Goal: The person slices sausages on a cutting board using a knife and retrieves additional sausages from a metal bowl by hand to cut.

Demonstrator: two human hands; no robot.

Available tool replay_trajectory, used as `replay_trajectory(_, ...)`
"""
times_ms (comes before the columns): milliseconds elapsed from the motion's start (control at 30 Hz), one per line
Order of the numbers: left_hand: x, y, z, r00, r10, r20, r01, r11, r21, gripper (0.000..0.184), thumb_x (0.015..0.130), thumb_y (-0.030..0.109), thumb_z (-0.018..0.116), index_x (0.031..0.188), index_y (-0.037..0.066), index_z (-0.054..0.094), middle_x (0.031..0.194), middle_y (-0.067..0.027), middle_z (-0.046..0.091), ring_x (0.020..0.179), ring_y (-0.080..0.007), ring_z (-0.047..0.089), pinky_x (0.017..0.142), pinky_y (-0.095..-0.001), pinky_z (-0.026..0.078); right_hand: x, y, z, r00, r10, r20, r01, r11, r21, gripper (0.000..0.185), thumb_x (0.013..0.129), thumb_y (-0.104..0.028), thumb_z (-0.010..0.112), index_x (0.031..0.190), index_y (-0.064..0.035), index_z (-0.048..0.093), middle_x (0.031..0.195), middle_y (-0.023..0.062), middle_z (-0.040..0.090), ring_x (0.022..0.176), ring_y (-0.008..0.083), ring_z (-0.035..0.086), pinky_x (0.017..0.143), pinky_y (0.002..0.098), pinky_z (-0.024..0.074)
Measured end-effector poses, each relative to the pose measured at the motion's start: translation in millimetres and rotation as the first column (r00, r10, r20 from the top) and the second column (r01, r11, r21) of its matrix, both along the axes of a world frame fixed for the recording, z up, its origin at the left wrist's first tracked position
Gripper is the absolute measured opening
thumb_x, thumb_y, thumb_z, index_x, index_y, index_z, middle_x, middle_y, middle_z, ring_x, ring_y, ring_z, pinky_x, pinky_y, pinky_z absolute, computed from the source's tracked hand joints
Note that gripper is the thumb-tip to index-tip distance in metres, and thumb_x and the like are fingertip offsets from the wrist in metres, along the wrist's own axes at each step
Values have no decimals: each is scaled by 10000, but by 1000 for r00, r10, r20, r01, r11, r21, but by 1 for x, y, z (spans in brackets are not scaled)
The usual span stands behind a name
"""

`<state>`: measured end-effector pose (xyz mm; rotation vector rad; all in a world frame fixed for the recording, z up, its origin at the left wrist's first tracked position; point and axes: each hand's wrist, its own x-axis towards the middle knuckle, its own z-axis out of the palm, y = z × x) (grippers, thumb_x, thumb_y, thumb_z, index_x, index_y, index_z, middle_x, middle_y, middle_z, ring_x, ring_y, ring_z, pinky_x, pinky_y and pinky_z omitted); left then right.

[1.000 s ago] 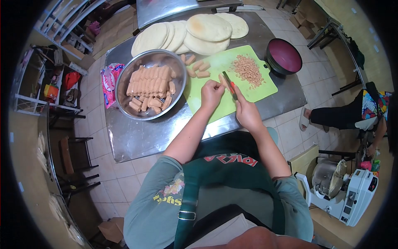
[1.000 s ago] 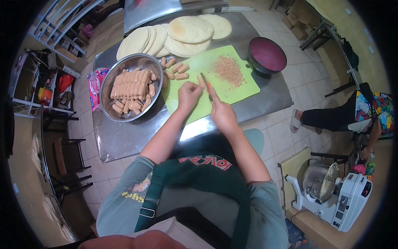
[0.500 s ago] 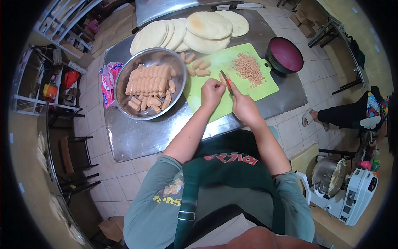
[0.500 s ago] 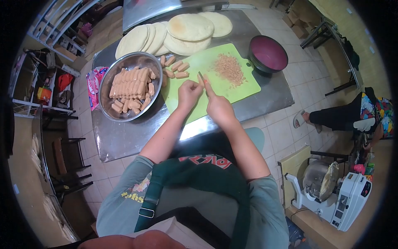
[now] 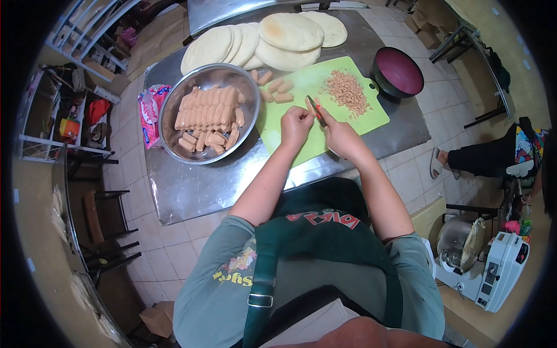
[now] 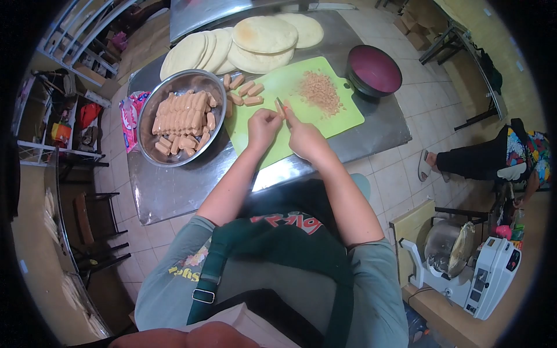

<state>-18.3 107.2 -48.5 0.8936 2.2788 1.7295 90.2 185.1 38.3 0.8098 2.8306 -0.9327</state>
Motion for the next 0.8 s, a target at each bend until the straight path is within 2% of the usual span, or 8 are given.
replay_trajectory(67, 0, -1, 0, 1000, -4, -1, 4, 1000, -6, 145, 722, 117, 693, 704, -19, 646, 676, -120, 590, 596, -212, 584, 561, -320, 450, 3, -3, 9, 997, -18, 80, 23, 997, -69, 529, 866, -103, 422, 1387, -119, 332, 872, 299, 604, 792, 425, 600, 766, 486, 457)
replay_trajectory(167, 2, -3, -1, 1000, -10, -29, 9, 1000, -10, 142, 721, 117, 691, 703, -17, 646, 672, -121, 587, 595, -221, 583, 564, -326, 452, 10, -4, -7, 1000, 2, 13, -2, 1000, -24, 533, 868, -104, 422, 1392, -127, 324, 877, 303, 601, 799, 425, 599, 766, 485, 457)
replay_trajectory(367, 2, -6, -5, 998, -27, -63, 27, 1000, 6, 138, 708, 111, 691, 700, -17, 640, 666, -122, 578, 597, -238, 581, 566, -334, 451, 21, -14, 1, 999, -27, 45, 30, 997, -73, 574, 863, -64, 412, 1416, -169, 299, 876, 297, 601, 826, 414, 600, 771, 461, 452)
replay_trajectory(700, 4, -10, -3, 994, -38, -100, 40, 999, 21, 160, 707, 126, 697, 688, -17, 629, 666, -121, 566, 607, -247, 571, 582, -342, 449, 45, -24, -19, 1000, -14, 11, 14, 999, -42, 563, 868, -72, 411, 1413, -145, 293, 869, 303, 599, 821, 418, 601, 768, 474, 451)
replay_trajectory(767, 3, -9, -4, 995, -45, -93, 47, 999, 21, 162, 708, 127, 697, 687, -18, 629, 667, -121, 567, 608, -246, 570, 583, -341, 448, 54, -24, -37, 978, 28, -207, -21, 999, 35, 550, 872, -78, 412, 1407, -135, 298, 854, 309, 598, 811, 431, 596, 767, 481, 449)
replay_trajectory(800, 3, -9, -4, 995, -48, -82, 50, 999, 20, 164, 708, 128, 697, 686, -19, 628, 668, -120, 567, 609, -244, 569, 585, -340, 448, 55, -26, -29, 977, 24, -210, -17, 999, 35, 550, 872, -78, 412, 1407, -135, 298, 854, 309, 598, 811, 431, 596, 767, 481, 449)
